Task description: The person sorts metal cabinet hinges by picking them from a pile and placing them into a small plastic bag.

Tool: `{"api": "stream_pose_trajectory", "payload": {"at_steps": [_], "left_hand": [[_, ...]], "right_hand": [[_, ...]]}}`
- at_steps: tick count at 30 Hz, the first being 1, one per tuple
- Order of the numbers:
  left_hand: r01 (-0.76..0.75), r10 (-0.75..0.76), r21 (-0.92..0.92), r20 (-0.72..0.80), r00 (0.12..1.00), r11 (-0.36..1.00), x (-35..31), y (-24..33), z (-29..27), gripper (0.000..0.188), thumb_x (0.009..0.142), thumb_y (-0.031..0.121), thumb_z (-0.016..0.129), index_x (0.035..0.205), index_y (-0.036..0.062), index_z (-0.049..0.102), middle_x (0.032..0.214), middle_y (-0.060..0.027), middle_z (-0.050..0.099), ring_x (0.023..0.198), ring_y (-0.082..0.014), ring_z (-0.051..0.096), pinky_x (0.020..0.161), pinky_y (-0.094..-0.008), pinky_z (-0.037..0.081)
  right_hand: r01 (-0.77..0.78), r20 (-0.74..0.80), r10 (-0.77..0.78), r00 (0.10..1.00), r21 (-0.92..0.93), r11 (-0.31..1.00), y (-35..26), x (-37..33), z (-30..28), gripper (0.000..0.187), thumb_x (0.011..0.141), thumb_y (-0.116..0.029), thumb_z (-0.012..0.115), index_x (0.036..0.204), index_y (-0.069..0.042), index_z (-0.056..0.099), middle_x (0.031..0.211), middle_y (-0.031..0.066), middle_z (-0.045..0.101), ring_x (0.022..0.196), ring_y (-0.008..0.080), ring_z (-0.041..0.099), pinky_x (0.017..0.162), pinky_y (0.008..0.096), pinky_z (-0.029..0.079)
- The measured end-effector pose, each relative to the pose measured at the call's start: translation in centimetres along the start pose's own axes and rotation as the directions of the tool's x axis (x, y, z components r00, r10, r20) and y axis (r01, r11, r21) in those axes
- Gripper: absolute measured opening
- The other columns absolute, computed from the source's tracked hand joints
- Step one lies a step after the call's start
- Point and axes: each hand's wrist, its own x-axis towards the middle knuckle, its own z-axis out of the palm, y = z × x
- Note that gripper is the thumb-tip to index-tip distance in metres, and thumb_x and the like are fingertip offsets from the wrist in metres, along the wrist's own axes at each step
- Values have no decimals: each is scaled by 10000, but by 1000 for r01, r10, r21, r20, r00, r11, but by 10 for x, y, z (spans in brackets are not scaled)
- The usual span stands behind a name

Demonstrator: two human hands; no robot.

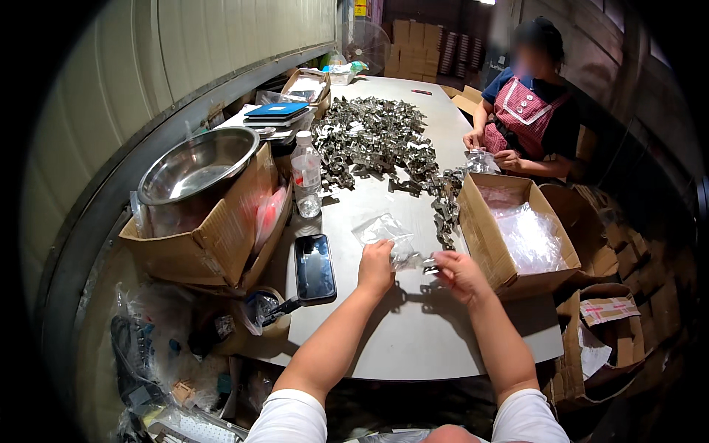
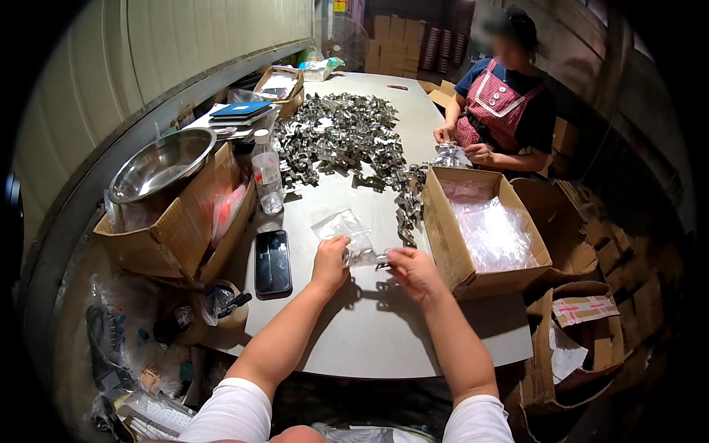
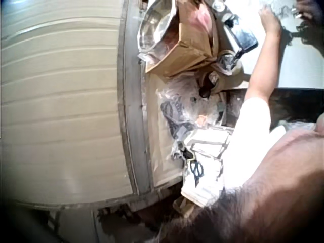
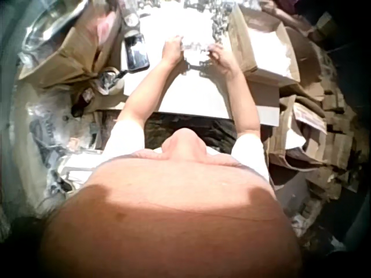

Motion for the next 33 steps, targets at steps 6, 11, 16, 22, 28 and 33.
{"api": "stream_pose_trajectory", "payload": {"at_steps": [6,11,16,22,28,33], "left_hand": [[-73,70,-87,-29,997,994,-1,21,-3,455,684,-56,599,1139,-37,601,1228,-186,582,1135,-368,522,995,-406,423],[-160,160,-29,-10,987,987,-1,40,-8,509,689,-66,618,1194,-52,554,1290,-172,530,1171,-356,503,1007,-399,422],[-239,239,-19,8,971,971,0,47,-9,572,678,-70,608,1243,-47,523,1321,-155,505,1249,-346,457,1024,-402,415],[-343,348,-66,106,931,937,-3,53,-6,590,695,-77,594,1275,-36,500,1351,-146,471,1282,-347,429,1037,-400,408],[-315,338,-185,110,935,931,-2,48,-9,641,692,-104,573,1318,-17,467,1368,-144,454,1281,-348,429,1034,-403,413],[-255,287,-203,146,947,945,-2,49,-10,703,671,-123,540,1354,-1,434,1393,-149,428,1279,-358,431,1033,-397,414]], "right_hand": [[202,-69,-213,975,-141,969,21,-3,1,252,830,-25,690,1063,33,614,980,88,630,824,113,626,699,240,528],[561,196,-594,780,-641,524,23,-23,33,264,752,15,725,999,59,645,1047,116,608,851,177,652,741,269,545],[626,261,-691,675,-697,349,23,-22,32,251,730,-19,753,941,54,637,998,161,619,819,257,663,732,313,566],[504,73,-656,751,-706,498,23,-22,27,239,739,-18,750,930,48,625,945,147,628,782,224,659,684,305,554],[634,276,-762,585,-742,219,21,-24,30,228,760,5,716,964,27,618,1004,152,614,839,261,652,719,332,544],[614,389,-740,549,-789,40,22,-24,28,203,777,20,689,957,24,595,1025,150,605,857,286,640,732,339,533]]}}
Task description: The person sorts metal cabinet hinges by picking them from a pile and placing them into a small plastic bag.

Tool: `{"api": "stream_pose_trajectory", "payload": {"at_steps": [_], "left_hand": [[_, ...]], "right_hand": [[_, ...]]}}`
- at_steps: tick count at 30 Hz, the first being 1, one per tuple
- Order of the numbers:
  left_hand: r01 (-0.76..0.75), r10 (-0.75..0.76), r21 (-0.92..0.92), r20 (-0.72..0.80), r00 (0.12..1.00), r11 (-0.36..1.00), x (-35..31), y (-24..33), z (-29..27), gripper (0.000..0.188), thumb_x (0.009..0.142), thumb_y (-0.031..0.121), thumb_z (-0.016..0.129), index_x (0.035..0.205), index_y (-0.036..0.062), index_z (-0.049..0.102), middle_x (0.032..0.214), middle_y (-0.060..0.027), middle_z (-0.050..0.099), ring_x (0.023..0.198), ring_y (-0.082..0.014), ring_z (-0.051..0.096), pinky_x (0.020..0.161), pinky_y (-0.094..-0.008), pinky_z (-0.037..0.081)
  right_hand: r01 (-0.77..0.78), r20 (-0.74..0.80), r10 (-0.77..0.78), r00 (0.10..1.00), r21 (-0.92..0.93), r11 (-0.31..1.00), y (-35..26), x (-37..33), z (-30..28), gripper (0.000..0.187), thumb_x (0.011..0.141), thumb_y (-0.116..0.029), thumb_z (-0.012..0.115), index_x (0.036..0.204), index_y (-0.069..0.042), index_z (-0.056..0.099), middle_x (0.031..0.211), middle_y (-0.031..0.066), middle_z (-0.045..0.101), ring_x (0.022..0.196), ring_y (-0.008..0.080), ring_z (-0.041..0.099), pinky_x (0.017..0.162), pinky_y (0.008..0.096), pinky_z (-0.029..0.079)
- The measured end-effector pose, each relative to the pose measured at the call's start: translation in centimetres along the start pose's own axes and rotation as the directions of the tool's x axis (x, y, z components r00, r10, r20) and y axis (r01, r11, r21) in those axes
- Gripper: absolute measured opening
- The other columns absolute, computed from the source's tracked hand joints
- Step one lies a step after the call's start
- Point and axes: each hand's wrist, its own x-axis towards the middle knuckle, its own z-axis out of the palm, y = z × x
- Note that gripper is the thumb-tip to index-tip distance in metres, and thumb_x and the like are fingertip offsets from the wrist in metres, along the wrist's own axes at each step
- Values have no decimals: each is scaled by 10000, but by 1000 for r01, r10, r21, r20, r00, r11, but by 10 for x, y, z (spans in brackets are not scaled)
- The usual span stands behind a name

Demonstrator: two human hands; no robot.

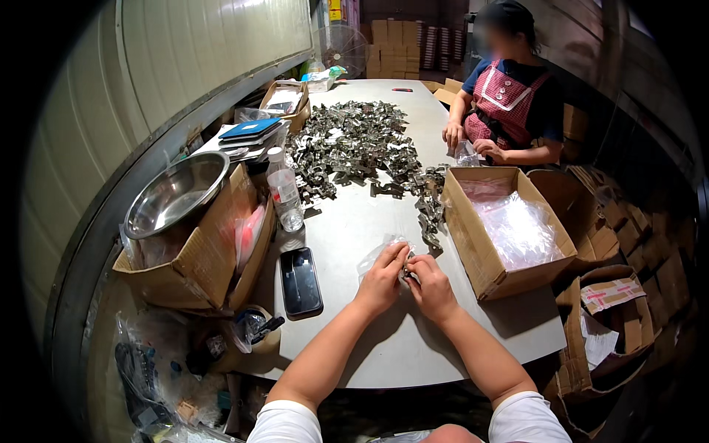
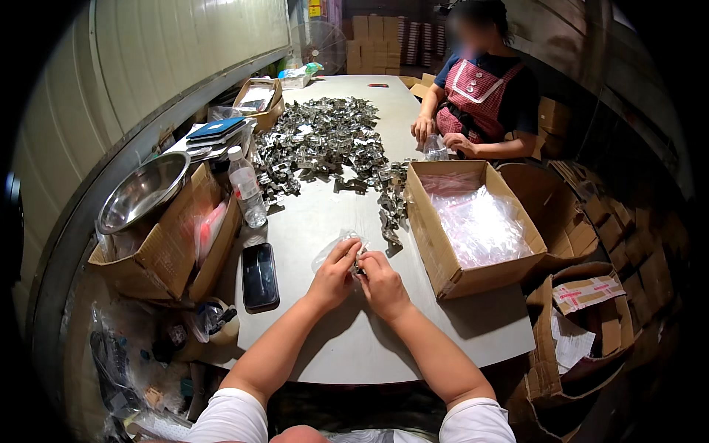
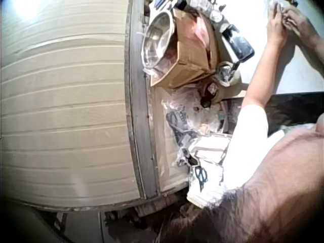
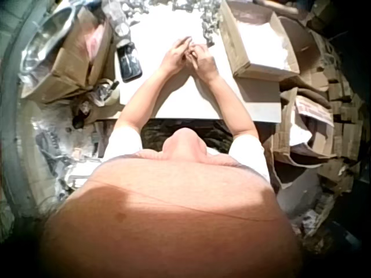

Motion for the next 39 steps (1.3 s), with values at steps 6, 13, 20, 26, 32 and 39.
{"api": "stream_pose_trajectory", "payload": {"at_steps": [6,13,20,26,32,39], "left_hand": [[90,-89,51,-16,996,995,1,-5,-3,707,674,-155,479,1363,-11,418,1423,-163,389,1326,-353,382,1043,-394,410],[-34,34,-4,-17,999,999,2,3,-3,678,713,-102,553,1369,-12,408,1443,-156,374,1343,-365,362,1051,-400,404],[-74,74,8,9,997,997,3,5,-8,656,727,-84,549,1364,-14,411,1432,-150,384,1331,-359,382,1038,-401,417],[-69,69,38,1,998,997,6,10,-10,638,719,-113,503,1346,-30,418,1411,-146,401,1324,-355,391,1033,-404,422],[-27,27,1,24,999,1000,4,5,-10,637,719,-132,496,1344,-28,428,1421,-139,397,1340,-356,369,1033,-405,423],[-152,152,-10,40,988,988,2,13,-4,669,712,-137,503,1364,-15,417,1428,-123,393,1350,-340,363,1021,-396,441]], "right_hand": [[-507,70,586,807,590,628,19,-2,3,184,786,-19,714,896,25,572,933,123,595,785,191,639,660,294,525],[80,6,-80,997,-76,994,-7,-2,6,161,753,27,660,871,16,552,970,156,585,831,328,619,698,356,529],[188,9,-188,982,-97,977,-5,2,2,182,739,20,662,890,4,561,977,136,594,820,276,636,700,335,537],[-477,34,521,853,455,751,14,-7,14,226,778,-12,719,938,15,561,974,93,596,734,112,606,662,259,509],[149,-53,-155,987,-101,984,-10,1,5,191,733,41,675,888,9,566,951,166,597,866,343,608,757,363,512],[-127,-177,160,971,182,975,7,0,4,152,776,17,668,889,21,566,906,142,612,770,242,639,647,318,519]]}}
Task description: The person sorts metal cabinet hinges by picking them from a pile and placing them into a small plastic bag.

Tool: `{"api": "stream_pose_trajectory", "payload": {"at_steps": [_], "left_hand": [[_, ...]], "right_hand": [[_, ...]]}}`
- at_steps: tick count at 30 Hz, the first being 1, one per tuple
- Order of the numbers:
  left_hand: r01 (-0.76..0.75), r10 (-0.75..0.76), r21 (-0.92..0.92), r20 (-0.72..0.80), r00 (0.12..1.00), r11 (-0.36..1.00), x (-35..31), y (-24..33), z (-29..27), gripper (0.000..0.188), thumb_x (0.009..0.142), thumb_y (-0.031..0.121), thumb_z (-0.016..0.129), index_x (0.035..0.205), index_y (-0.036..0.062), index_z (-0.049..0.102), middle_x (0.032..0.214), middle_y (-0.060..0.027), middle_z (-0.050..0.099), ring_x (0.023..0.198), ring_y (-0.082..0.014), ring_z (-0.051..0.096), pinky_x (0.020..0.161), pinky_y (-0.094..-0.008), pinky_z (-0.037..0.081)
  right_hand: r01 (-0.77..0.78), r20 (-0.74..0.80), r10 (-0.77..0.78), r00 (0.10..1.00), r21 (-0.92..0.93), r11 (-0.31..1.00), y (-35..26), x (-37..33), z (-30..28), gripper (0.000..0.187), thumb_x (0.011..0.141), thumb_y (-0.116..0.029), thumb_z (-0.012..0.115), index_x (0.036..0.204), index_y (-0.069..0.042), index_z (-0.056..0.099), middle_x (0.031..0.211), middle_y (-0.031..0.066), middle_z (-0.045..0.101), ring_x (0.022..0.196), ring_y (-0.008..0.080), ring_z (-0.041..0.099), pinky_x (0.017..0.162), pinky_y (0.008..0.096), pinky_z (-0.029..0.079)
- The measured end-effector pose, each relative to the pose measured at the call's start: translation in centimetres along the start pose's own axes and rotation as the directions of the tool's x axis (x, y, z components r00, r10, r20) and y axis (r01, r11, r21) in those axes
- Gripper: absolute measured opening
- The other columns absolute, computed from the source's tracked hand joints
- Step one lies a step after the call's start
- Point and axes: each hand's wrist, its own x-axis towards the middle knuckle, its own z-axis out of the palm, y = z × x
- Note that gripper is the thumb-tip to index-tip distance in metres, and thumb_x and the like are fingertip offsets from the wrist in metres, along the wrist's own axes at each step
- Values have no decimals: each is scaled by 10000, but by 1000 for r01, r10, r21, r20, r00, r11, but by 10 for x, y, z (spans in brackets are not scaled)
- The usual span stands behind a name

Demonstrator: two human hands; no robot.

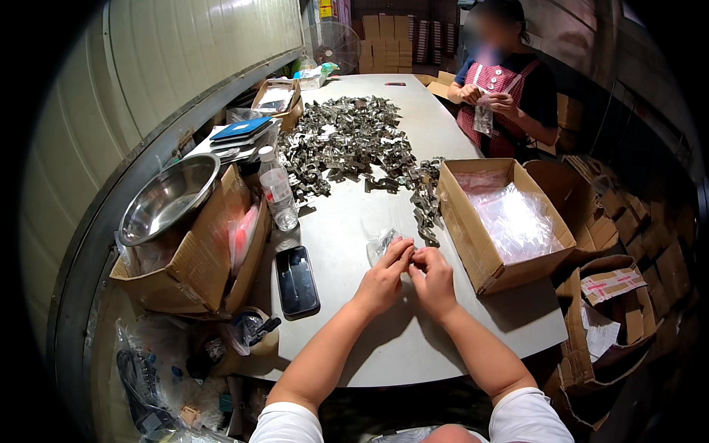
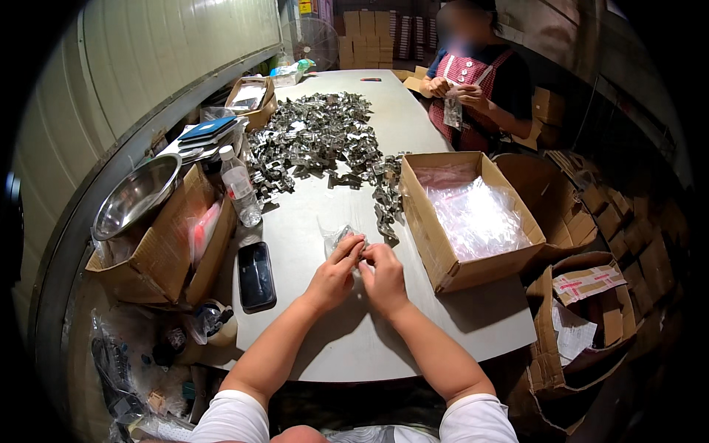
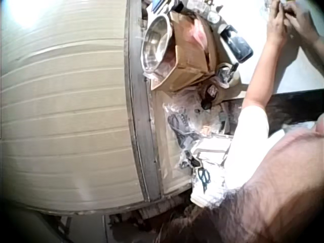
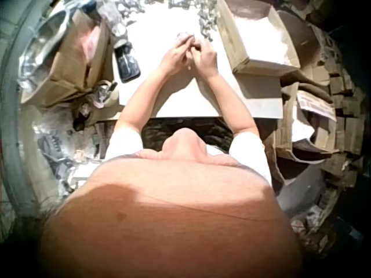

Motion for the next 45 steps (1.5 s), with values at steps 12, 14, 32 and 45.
{"api": "stream_pose_trajectory", "payload": {"at_steps": [12,14,32,45], "left_hand": [[139,-152,-153,-80,985,978,2,-8,-8,730,674,-135,505,1384,-1,400,1435,-142,388,1304,-361,416,1026,-393,429],[86,-96,-103,-92,991,991,0,-5,-5,718,682,-131,514,1380,1,408,1436,-142,389,1313,-360,408,1032,-394,426],[123,-135,-115,-105,985,986,0,-15,-10,689,666,-121,531,1340,2,460,1383,-141,445,1329,-362,391,1051,-390,412],[-18,15,-53,-61,998,998,-5,3,15,648,662,-146,529,1295,-9,487,1363,-133,458,1327,-378,392,1021,-415,446]], "right_hand": [[329,199,-292,936,-189,925,-19,1,-5,173,758,21,644,910,-13,569,984,168,605,922,340,609,779,403,518],[388,243,-342,908,-173,905,-22,2,-6,158,758,27,636,898,-17,576,979,160,606,918,334,611,767,403,521],[524,184,-491,851,-266,809,-27,6,-8,136,725,9,588,829,-73,560,836,73,593,819,268,631,655,344,534],[-217,-134,215,967,-1,976,-2,-2,10,239,749,-15,687,849,-28,470,755,107,568,669,238,619,613,346,507]]}}
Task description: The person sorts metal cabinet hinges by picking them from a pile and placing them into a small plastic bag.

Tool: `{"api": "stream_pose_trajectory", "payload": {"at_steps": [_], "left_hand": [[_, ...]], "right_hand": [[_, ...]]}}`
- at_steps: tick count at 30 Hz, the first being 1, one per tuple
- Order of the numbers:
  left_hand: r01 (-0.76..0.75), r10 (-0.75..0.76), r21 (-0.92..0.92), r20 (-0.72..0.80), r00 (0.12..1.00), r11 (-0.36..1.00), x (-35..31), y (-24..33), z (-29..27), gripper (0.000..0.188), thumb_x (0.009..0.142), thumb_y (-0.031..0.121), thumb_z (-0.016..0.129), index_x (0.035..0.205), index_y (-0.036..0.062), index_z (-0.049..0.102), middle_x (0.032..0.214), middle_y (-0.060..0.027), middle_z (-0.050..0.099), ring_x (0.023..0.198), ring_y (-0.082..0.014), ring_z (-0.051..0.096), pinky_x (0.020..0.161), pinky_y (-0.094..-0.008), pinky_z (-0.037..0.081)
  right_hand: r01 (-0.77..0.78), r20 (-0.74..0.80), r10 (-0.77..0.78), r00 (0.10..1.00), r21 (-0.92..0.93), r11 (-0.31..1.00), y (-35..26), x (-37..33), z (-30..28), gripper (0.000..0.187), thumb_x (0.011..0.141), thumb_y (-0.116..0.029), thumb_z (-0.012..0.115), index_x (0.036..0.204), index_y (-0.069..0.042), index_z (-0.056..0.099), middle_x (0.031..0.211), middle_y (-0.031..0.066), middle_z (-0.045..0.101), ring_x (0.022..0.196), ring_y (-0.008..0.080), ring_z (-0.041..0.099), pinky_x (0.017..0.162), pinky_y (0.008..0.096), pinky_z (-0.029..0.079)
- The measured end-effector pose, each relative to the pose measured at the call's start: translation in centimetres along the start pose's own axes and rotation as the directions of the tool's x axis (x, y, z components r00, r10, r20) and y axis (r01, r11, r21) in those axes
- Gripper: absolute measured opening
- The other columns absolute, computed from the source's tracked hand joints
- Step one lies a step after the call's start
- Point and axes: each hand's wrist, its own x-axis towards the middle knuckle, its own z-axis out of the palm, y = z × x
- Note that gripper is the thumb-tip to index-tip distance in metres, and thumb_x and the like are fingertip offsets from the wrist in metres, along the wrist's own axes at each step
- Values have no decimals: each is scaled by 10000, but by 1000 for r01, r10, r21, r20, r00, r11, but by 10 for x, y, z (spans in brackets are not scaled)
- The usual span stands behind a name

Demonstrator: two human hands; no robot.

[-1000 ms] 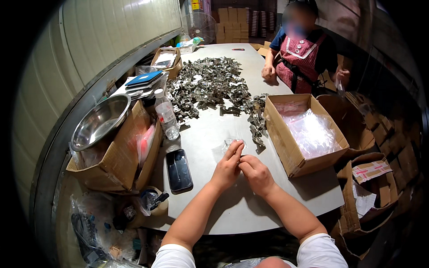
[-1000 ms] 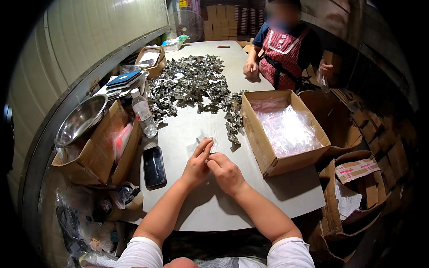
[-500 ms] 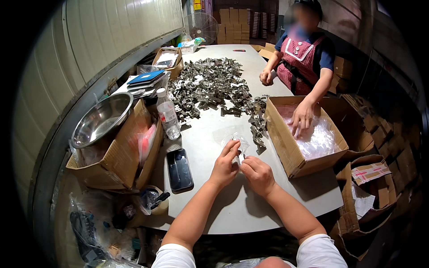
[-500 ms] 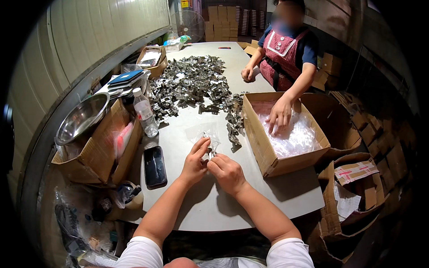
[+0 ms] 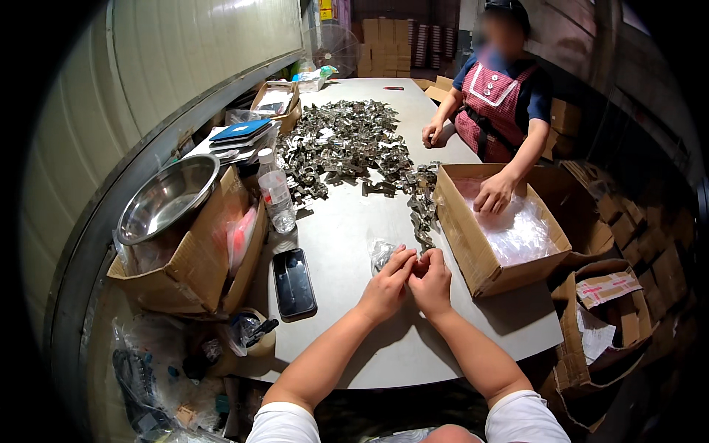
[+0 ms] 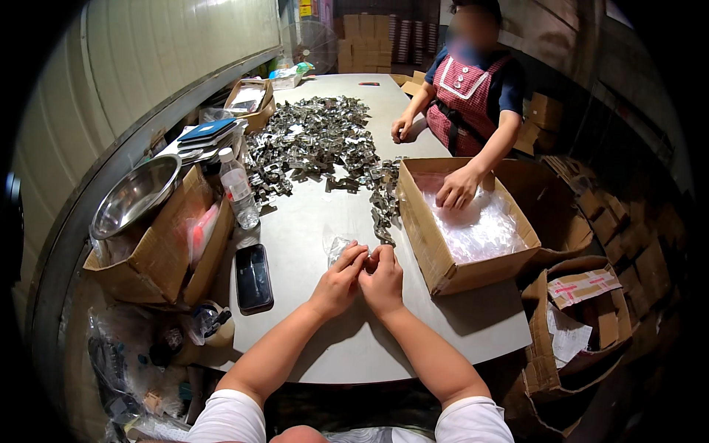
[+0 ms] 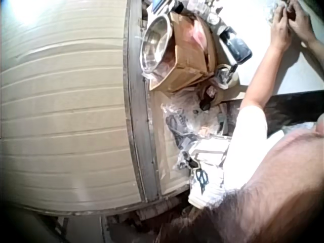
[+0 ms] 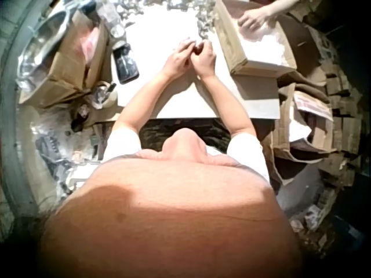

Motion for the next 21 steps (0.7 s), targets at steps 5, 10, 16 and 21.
{"api": "stream_pose_trajectory", "payload": {"at_steps": [5,10,16,21], "left_hand": [[135,-137,25,79,988,991,2,-1,-1,630,676,-137,515,1287,14,495,1356,-121,455,1327,-348,394,1022,-406,444],[144,-138,-68,90,986,987,3,1,-11,619,681,-141,531,1279,18,515,1337,-130,486,1291,-339,442,968,-382,471],[189,-189,-15,-57,980,982,-4,-21,-5,521,699,-136,570,1198,9,601,1257,-137,571,1125,-323,563,886,-361,503],[185,-179,96,-74,981,978,2,-8,-10,523,693,-125,549,1202,-11,576,1255,-137,560,1159,-340,524,995,-392,436]], "right_hand": [[-335,-4,342,940,194,922,17,3,-1,355,742,-146,753,862,-43,435,692,53,545,612,149,538,595,303,483],[-410,32,429,903,371,833,21,9,-9,322,746,-118,743,858,-34,454,706,67,551,621,163,545,605,309,483],[119,229,-96,969,-86,989,14,10,-12,330,709,-53,726,971,-3,533,759,89,590,676,196,631,607,332,520],[64,317,-3,948,-181,982,8,12,-9,189,694,-71,720,820,3,601,712,110,616,669,273,642,635,370,522]]}}
